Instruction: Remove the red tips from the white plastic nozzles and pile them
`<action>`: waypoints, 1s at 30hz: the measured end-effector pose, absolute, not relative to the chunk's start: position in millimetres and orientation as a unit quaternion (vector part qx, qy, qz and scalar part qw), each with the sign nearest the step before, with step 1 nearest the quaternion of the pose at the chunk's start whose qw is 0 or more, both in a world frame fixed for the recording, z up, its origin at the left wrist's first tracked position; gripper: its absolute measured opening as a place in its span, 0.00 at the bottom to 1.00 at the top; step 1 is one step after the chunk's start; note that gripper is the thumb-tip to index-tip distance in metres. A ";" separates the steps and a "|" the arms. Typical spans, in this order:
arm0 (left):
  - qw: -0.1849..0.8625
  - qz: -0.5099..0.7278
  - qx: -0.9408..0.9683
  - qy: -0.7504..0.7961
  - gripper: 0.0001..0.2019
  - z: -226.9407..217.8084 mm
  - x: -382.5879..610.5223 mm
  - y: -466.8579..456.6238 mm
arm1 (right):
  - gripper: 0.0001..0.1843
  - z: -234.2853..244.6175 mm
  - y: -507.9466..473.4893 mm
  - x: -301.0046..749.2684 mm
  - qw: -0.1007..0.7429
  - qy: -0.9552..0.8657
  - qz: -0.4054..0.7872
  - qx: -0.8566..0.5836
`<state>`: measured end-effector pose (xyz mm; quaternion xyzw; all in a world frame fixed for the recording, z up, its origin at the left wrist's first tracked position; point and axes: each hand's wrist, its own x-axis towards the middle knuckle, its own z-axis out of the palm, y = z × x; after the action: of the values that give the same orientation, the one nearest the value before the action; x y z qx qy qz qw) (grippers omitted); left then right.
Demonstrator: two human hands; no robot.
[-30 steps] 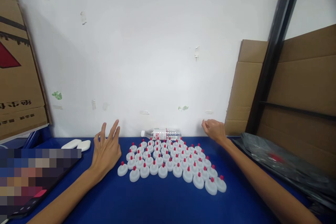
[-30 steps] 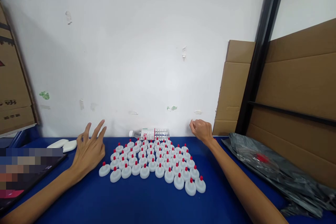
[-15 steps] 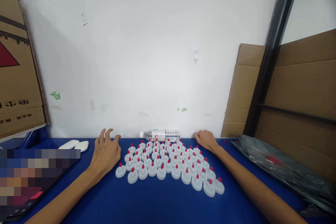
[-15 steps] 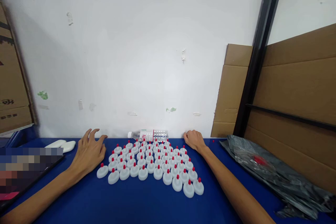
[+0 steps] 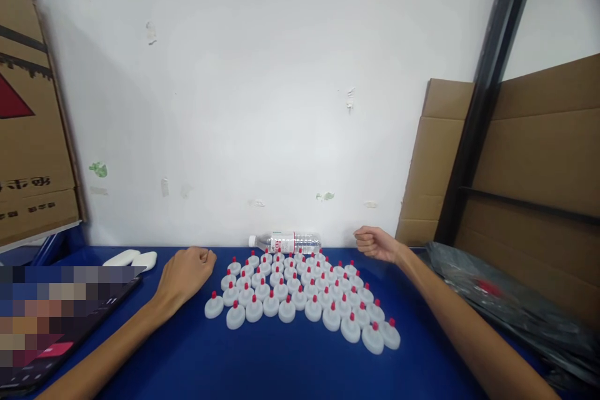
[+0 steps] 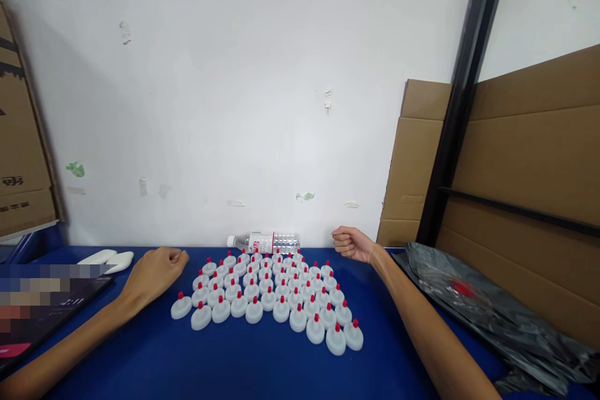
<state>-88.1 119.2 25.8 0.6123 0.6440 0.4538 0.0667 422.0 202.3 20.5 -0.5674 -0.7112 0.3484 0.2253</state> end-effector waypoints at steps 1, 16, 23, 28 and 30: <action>0.101 0.467 0.601 0.641 0.23 26.6 -88.8 119.7 | 0.17 18.7 200.3 426.5 0.235 -0.704 0.371 -0.558; 0.593 0.611 0.362 0.379 0.23 36.3 -103.6 116.5 | 0.18 -20.3 231.6 430.0 0.148 -0.578 0.740 -0.310; 0.692 0.555 0.332 0.321 0.28 23.8 -105.4 119.4 | 0.18 -27.3 236.5 436.0 0.120 -0.526 0.809 -0.232; 0.728 0.502 0.348 0.312 0.31 19.4 -107.3 120.8 | 0.18 -25.1 234.9 432.5 0.115 -0.504 0.826 -0.223; 0.735 0.484 0.358 0.311 0.31 18.3 -108.9 121.3 | 0.19 -23.9 233.4 431.5 0.114 -0.498 0.831 -0.220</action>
<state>-108.9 121.3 18.3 0.3585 0.3111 0.4837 0.7354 431.5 233.4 -23.9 -0.2199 -0.4981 0.8310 0.1141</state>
